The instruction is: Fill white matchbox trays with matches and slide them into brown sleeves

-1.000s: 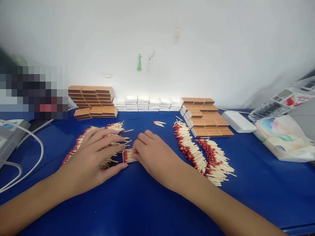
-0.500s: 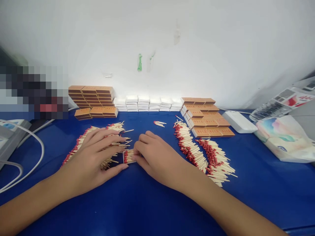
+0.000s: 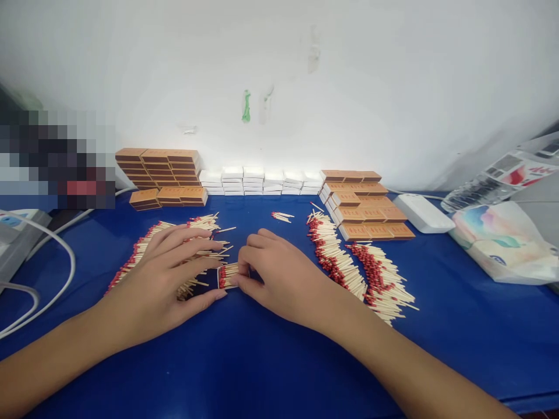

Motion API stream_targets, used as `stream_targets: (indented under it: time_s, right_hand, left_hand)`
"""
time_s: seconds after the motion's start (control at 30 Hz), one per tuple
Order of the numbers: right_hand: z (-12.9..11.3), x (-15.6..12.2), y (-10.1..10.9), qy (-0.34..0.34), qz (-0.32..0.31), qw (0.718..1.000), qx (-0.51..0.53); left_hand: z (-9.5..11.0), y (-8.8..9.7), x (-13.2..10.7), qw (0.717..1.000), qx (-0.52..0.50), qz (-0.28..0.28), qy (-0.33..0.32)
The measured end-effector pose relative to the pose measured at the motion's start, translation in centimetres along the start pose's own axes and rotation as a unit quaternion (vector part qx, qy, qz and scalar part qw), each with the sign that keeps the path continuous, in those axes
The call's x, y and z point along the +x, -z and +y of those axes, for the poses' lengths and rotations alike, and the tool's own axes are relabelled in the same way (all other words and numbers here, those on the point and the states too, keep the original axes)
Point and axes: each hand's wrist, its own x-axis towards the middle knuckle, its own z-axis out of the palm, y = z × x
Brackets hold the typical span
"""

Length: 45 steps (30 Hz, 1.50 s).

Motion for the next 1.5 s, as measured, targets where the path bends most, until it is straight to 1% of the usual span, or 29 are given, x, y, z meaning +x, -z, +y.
stream_targets:
  time_s: [0.2,0.4,0.67,0.83,1.03,1.13,1.2,1.27,1.37,1.43,1.5]
  right_hand:
    - [-0.2,0.1,-0.3,-0.003,0.007,1.000,-0.009]
    - [-0.1,0.1,-0.4,-0.009,0.008,1.000,0.007]
    - [0.1,0.1,0.0,-0.020,0.016,1.000,0.004]
    - [0.0,0.2,-0.2,-0.029,0.007,1.000,0.003]
    - [0.4,0.2,0.0,-0.021,0.047,0.999,-0.012]
    - [1.0,0.2,0.3,-0.017,0.055,0.998,-0.035]
    - [1.8,0.3,1.0,-0.011,0.066,0.996,-0.053]
    - [3.1,0.6,2.3,-0.024,0.094,0.993,-0.066]
    - [5.5,1.0,5.0,-0.099,0.142,0.983,-0.063]
    - [7.0,1.2,6.6,-0.148,0.155,0.975,-0.054]
    - [7.8,1.4,7.7,-0.175,0.152,0.972,-0.048]
  left_hand:
    - [0.1,0.0,-0.1,1.000,-0.001,-0.003,0.002]
    - [0.1,0.0,-0.1,1.000,0.002,-0.002,-0.005]
    - [0.0,0.0,-0.1,1.000,0.001,-0.002,-0.004]
    - [0.1,-0.1,-0.2,1.000,-0.004,0.002,0.009]
    - [0.1,-0.3,-0.4,1.000,-0.011,0.007,0.018]
    - [0.1,-0.4,-0.5,0.999,-0.018,0.007,0.028]
    - [0.1,-0.4,-0.6,0.999,-0.022,0.009,0.032]
    - [0.1,-0.5,-0.6,0.999,-0.025,0.012,0.036]
    - [0.0,-0.5,-0.6,0.999,-0.031,0.013,0.042]
    - [0.0,-0.6,-0.7,0.998,-0.033,0.017,0.040]
    - [-0.1,-0.6,-0.7,0.998,-0.036,0.020,0.039]
